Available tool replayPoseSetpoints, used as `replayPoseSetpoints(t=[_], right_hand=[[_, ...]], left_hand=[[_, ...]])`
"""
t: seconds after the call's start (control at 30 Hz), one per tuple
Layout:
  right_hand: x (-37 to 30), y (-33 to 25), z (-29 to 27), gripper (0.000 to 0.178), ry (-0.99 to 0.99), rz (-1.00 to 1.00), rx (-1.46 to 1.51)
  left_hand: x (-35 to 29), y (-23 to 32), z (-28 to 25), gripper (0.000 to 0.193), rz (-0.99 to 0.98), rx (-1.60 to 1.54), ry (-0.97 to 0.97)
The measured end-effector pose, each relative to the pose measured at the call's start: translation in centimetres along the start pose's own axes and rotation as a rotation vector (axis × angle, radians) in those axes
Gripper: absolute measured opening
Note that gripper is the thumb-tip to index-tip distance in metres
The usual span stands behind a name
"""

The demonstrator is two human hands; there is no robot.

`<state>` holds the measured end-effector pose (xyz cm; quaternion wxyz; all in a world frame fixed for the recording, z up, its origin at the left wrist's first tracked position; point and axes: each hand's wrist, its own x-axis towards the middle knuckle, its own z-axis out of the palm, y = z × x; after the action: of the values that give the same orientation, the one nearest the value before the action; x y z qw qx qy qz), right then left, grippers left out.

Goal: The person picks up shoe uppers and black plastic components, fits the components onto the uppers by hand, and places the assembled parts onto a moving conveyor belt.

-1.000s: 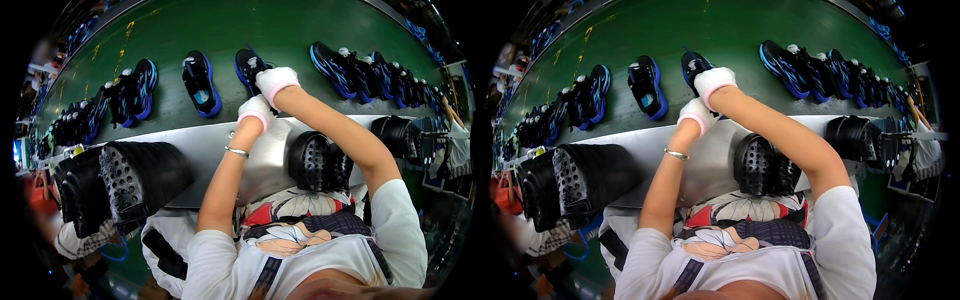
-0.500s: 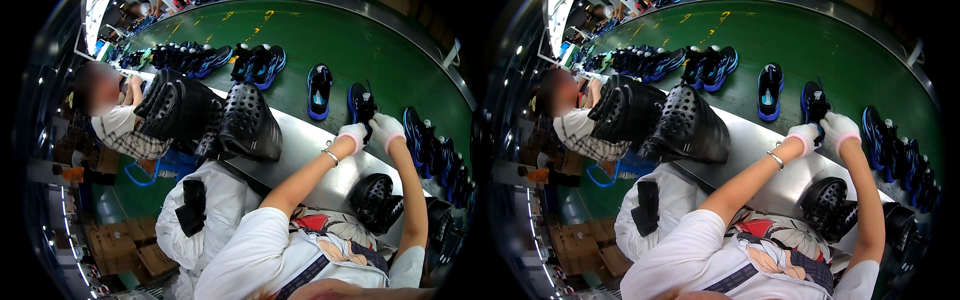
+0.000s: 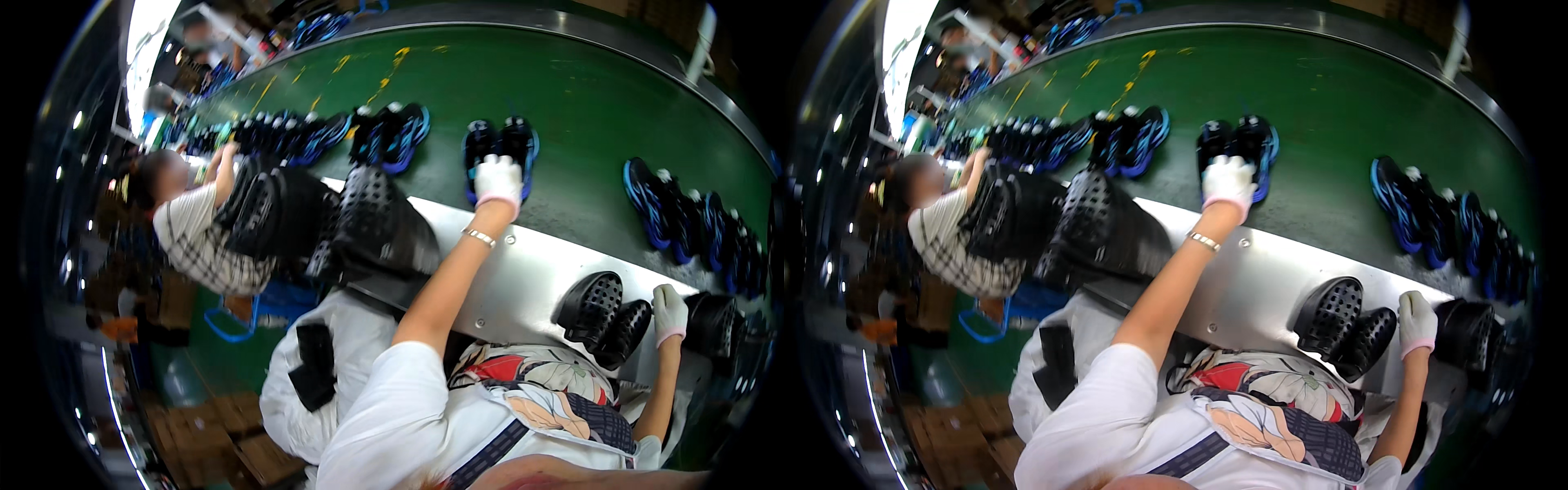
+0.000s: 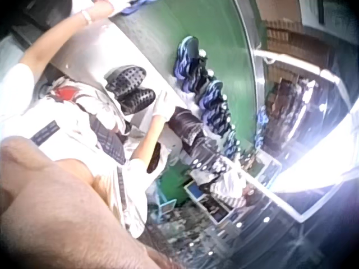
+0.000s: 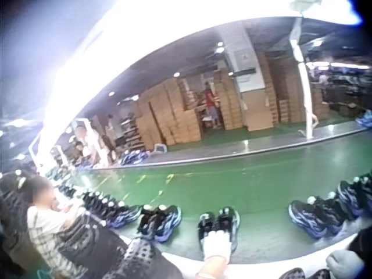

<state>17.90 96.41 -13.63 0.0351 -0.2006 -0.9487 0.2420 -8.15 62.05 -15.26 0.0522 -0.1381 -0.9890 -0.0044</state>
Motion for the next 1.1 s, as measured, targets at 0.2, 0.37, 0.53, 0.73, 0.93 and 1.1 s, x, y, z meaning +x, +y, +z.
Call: replayPoseSetpoints(t=[0.2, 0.37, 0.53, 0.73, 0.93, 1.1], right_hand=[[-3.5, 2.8, 2.7, 0.021, 0.028, 0.096, -0.033], [-4.8, 4.0, 6.1, 0.016, 0.246, 0.109, 0.057], [-4.7, 4.4, 6.4, 0.017, 0.292, 0.114, 0.039], [-5.1, 3.2, 5.8, 0.019, 0.205, 0.165, 0.050], [-5.4, 3.2, 5.5, 0.021, 0.239, 0.154, 0.079], [-4.9, 5.5, 6.6, 0.025, 0.225, 0.160, 0.175]], left_hand=[[-3.3, 0.1, -0.6, 0.035, -0.107, -0.116, 0.270], [-1.3, 0.3, 0.9, 0.034, -0.135, -0.011, 0.190], [-1.2, 1.4, 1.0, 0.035, -0.165, 0.032, 0.189], [-2.5, 0.3, 1.7, 0.032, -0.139, 0.029, 0.293], [-3.6, 4.4, -1.3, 0.055, -0.010, -0.063, 0.425], [-2.2, 11.2, -2.1, 0.052, 0.321, -0.170, 0.298]])
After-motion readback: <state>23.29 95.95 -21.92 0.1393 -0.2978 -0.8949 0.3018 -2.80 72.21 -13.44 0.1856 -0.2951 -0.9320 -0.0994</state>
